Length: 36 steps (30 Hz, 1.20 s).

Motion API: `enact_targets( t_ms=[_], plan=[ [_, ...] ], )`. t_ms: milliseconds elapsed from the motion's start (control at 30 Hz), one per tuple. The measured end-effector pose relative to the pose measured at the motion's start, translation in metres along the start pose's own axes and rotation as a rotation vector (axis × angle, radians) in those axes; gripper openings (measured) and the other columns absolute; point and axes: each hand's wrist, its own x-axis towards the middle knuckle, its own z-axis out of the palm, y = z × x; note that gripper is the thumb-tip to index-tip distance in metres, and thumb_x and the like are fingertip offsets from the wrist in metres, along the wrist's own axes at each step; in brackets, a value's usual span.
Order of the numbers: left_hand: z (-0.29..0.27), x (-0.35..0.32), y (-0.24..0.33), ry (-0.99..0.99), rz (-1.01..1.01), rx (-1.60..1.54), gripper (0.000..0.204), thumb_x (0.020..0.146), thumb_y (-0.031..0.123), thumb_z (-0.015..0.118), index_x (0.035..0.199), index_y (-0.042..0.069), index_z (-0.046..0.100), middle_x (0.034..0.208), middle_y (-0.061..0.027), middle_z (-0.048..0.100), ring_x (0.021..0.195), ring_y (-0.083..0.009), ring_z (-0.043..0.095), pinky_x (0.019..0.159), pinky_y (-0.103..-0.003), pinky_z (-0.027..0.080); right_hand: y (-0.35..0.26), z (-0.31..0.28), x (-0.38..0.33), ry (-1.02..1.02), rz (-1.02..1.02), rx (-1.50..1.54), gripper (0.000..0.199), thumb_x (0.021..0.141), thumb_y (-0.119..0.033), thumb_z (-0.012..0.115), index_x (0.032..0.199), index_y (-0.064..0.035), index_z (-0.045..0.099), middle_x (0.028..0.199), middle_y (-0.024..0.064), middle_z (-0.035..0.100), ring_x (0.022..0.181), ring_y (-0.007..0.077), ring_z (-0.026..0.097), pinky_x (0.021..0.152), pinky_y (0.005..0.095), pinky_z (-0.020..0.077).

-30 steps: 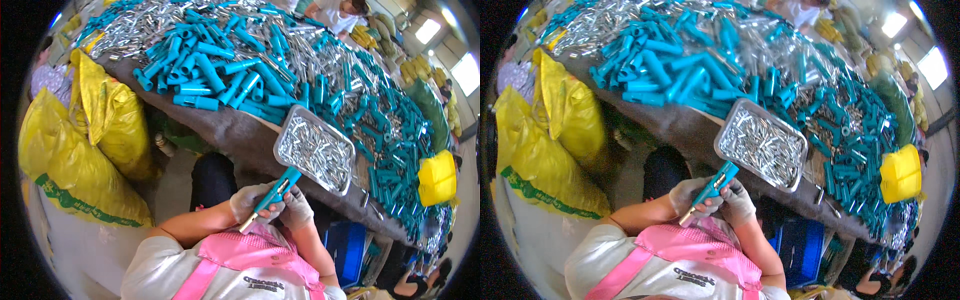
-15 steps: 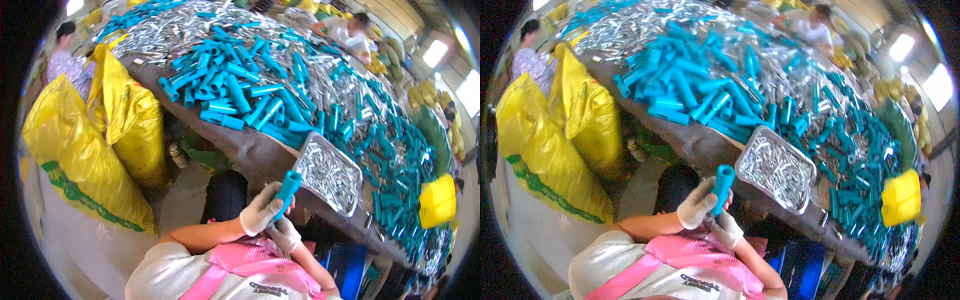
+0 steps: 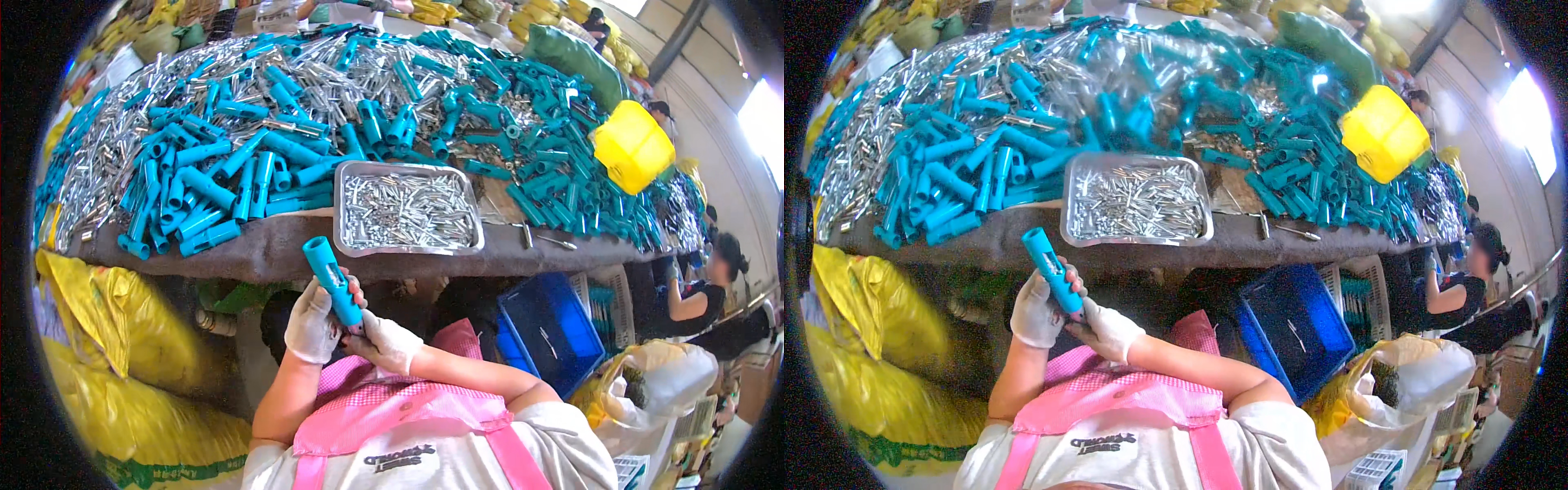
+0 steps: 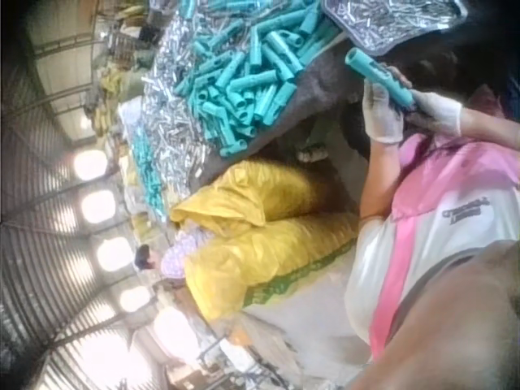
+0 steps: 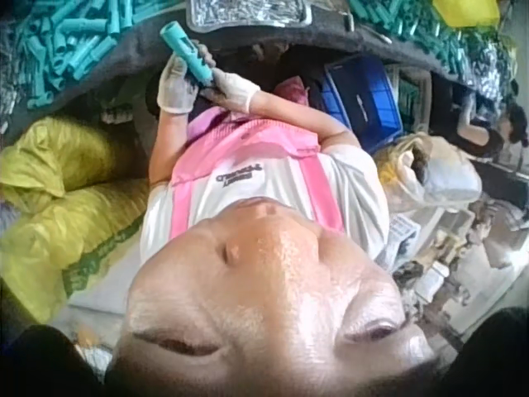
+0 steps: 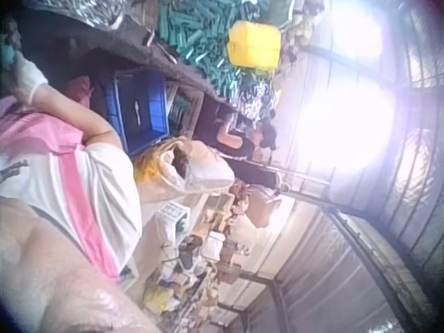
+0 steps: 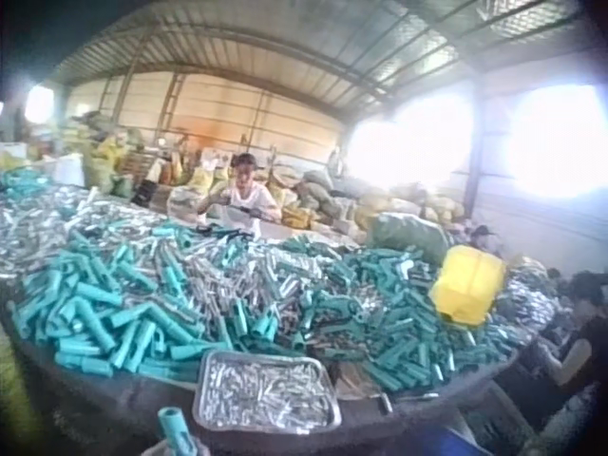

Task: Assembling metal components and pins into plastic handles at a factory workstation.

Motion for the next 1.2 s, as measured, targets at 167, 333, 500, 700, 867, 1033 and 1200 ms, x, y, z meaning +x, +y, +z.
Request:
enact_targets(
  t_ms=[167,333,500,700,867,1033,1200],
  plan=[
    [0.019,-0.010,-0.012,0.007,0.154,0.154,0.054,0.085,0.044,0.058,0.114,0.002,0.043,0.099,-0.0085,0.052,0.090,-0.0200,0.051,0.082,-0.033,0.042,-0.004,-0.005,-0.010,0.119,-0.043,-0.123,0.039,0.087,-0.029,0.055,0.110,-0.0017,0.038,0.084,0.0269,0.060,0.077,0.0446,0.058,0.064,0.0482,0.0459],
    [0.042,-0.011,-0.001,0.079,0.160,0.106,0.050,0.086,0.040,0.058,0.113,0.001,0.044,0.095,-0.0080,0.052,0.087,-0.0180,0.051,0.080,-0.033,0.043,-0.005,-0.009,-0.018,0.132,-0.133,0.022,0.034,0.088,-0.028,0.055,0.104,-0.0012,0.041,0.084,0.0237,0.060,0.073,0.0427,0.059,0.064,0.0475,0.0463],
    [0.035,-0.004,0.007,0.050,0.033,-0.345,0.043,0.088,0.033,0.057,0.117,0.004,0.046,0.095,-0.0062,0.051,0.087,-0.0196,0.050,0.082,-0.036,0.042,0.003,-0.009,-0.030,-0.560,0.070,1.459,0.032,0.094,-0.035,0.046,0.094,-0.0030,0.044,0.062,-0.0001,0.043,0.039,0.0059,0.033,0.033,0.0197,0.0231],
    [0.046,-0.007,-0.015,0.081,0.133,-0.099,0.037,0.090,0.030,0.054,0.116,0.005,0.045,0.098,-0.0079,0.049,0.092,-0.0217,0.049,0.086,-0.037,0.041,0.000,-0.020,-0.042,0.248,-0.054,-0.082,0.033,0.087,-0.027,0.056,0.109,-0.0048,0.045,0.077,0.0214,0.061,0.072,0.0399,0.060,0.059,0.0457,0.0465],
    [0.050,0.016,-0.017,0.090,0.030,-0.261,0.034,0.092,0.028,0.051,0.114,0.004,0.043,0.096,-0.0080,0.049,0.087,-0.0197,0.049,0.077,-0.034,0.044,0.005,-0.030,-0.045,-0.403,0.121,1.239,0.028,0.095,-0.034,0.042,0.096,-0.0063,0.045,0.059,-0.0019,0.037,0.043,0.0098,0.034,0.040,0.0241,0.0292],
    [0.041,0.017,-0.021,0.065,-0.167,-0.452,0.034,0.092,0.039,0.050,0.108,0.009,0.046,0.082,-0.0028,0.048,0.064,-0.0116,0.046,0.052,-0.024,0.037,-0.001,-0.031,-0.042,-0.382,0.161,1.067,0.035,0.095,-0.041,0.042,0.090,-0.0066,0.045,0.061,-0.0021,0.038,0.049,0.0088,0.039,0.052,0.0267,0.0419],
    [0.037,0.007,0.008,0.153,-0.021,-0.271,0.036,0.091,0.041,0.051,0.108,0.009,0.046,0.080,-0.0024,0.047,0.059,-0.0108,0.045,0.050,-0.024,0.034,-0.020,-0.047,-0.028,-0.204,-0.117,-0.004,0.031,0.089,-0.029,0.052,0.105,-0.0020,0.050,0.087,0.0187,0.061,0.078,0.0344,0.061,0.069,0.0417,0.0466]
  ],
)
